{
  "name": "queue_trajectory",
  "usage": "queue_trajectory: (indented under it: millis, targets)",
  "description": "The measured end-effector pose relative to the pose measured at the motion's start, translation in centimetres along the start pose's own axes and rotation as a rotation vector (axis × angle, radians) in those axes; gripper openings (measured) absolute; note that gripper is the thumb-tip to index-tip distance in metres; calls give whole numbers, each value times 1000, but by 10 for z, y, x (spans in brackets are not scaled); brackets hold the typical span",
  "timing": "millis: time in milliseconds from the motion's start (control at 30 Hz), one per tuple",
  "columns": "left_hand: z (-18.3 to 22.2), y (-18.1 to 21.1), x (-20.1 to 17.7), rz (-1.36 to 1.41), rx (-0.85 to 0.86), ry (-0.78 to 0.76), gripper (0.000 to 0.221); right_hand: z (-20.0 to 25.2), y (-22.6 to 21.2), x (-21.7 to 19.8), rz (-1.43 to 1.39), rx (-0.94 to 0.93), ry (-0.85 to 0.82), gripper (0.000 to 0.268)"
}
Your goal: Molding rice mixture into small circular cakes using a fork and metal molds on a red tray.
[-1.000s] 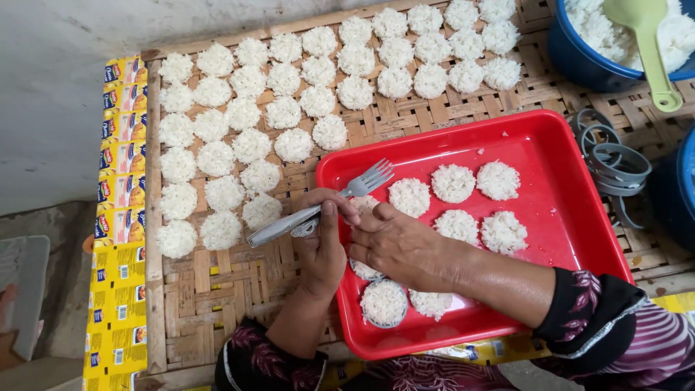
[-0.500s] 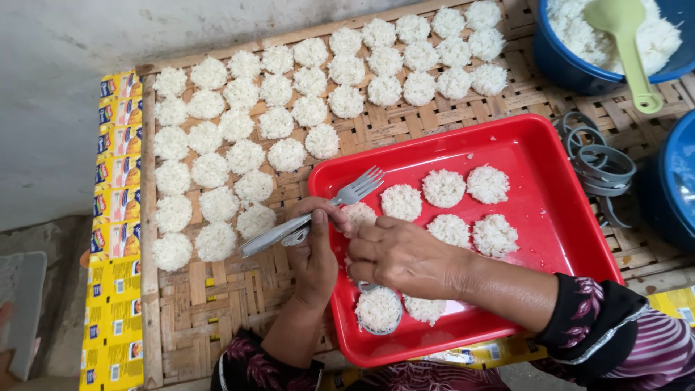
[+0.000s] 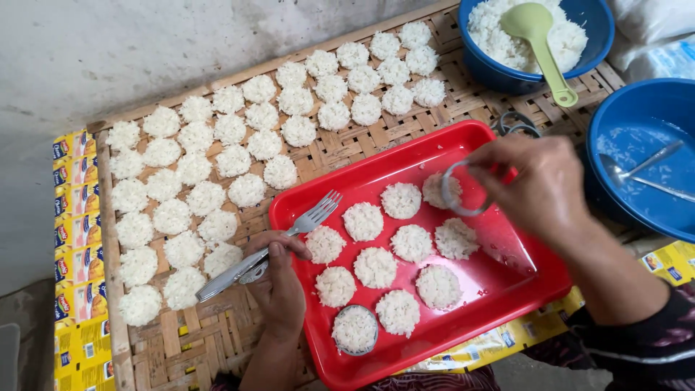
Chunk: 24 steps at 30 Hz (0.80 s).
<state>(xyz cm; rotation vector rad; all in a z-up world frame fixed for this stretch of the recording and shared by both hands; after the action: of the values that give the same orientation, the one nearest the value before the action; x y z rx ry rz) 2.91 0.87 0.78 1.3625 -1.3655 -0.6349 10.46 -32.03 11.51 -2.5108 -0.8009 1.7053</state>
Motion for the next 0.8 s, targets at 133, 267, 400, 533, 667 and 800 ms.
queue_trajectory:
  millis: [133, 267, 400, 533, 667, 800]
  targets:
    - [-1, 4, 3, 6, 7, -14, 18, 15, 119, 6, 400, 332, -73, 11]
    - [-1, 4, 3, -28, 10, -3, 18, 33, 183, 28, 934, 349, -156, 14]
    - [-1, 0, 1, -4, 9, -12, 17, 33, 180, 29, 999, 337, -261, 22]
    - [-3, 6, 6, -33, 19, -23, 18, 30, 171, 21, 1057, 383, -359, 28]
    - [-7, 12, 10, -60, 44, -31, 17, 20, 72, -8, 857, 196, -153, 14]
    - [-6, 15, 11, -70, 50, -39, 16, 10, -76, -14, -66, -396, -214, 13]
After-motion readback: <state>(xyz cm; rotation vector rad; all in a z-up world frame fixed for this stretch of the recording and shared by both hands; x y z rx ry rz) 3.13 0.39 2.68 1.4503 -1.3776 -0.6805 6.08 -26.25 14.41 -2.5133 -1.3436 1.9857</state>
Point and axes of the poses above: each hand's wrist, its own z-axis away from the middle knuckle, its own x-axis out of the palm, y = z × x, the point moved 3 cm from there along -z, towards the middle knuckle, and after that the axes turned 1 degree about -z, right-handed, at the moved point
